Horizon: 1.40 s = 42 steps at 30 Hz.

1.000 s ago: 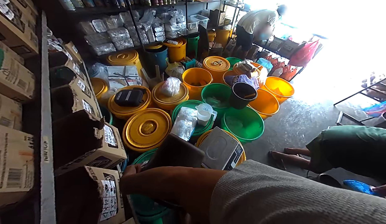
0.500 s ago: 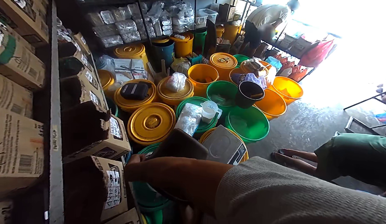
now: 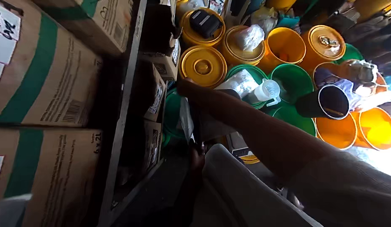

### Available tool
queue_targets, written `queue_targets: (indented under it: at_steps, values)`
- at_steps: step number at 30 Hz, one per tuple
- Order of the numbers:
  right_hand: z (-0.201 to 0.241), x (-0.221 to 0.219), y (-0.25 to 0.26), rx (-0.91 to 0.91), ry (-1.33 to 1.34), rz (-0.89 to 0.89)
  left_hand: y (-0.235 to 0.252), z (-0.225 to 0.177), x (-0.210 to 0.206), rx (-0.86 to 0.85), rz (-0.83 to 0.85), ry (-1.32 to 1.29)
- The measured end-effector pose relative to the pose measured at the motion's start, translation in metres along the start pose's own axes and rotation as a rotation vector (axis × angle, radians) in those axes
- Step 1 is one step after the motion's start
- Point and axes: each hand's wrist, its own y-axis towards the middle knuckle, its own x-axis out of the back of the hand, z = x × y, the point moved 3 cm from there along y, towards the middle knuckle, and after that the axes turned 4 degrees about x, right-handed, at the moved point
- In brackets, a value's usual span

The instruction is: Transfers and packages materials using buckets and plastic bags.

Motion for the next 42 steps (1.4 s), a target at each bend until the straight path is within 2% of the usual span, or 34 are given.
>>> queue_targets:
  at_steps: [3,7,15,18,22,26,33,38,42]
  values:
    - [-0.007,0.009,-0.004,-0.018,0.179,-0.069,-0.006,-0.014,0.004,-0.01,0.002,0.103]
    - [-0.026,0.016,-0.026,0.005,0.271,-0.094,-0.012,-0.038,0.016,-0.064,0.032,0.238]
    - [-0.057,0.009,-0.006,0.048,-0.063,0.069,-0.006,-0.071,0.008,-0.133,-0.081,0.544]
    - [-0.063,0.013,-0.013,0.003,-0.012,0.135,-0.002,-0.08,0.009,-0.155,-0.11,0.625]
    - [-0.071,0.009,-0.009,-0.013,0.003,0.167,0.0,-0.082,0.004,-0.145,-0.091,0.527]
    - [-0.085,-0.001,0.006,0.058,0.029,0.124,0.001,-0.083,-0.002,-0.109,-0.053,0.43]
    - [-0.105,-0.016,0.032,0.104,0.04,0.149,0.009,-0.087,-0.003,-0.067,-0.036,0.403]
    - [-0.104,-0.011,0.003,0.161,0.138,0.066,0.01,-0.089,-0.007,-0.113,0.014,0.387]
    - [-0.115,-0.024,0.004,0.205,0.196,-0.021,0.009,-0.086,-0.008,-0.127,0.014,0.391]
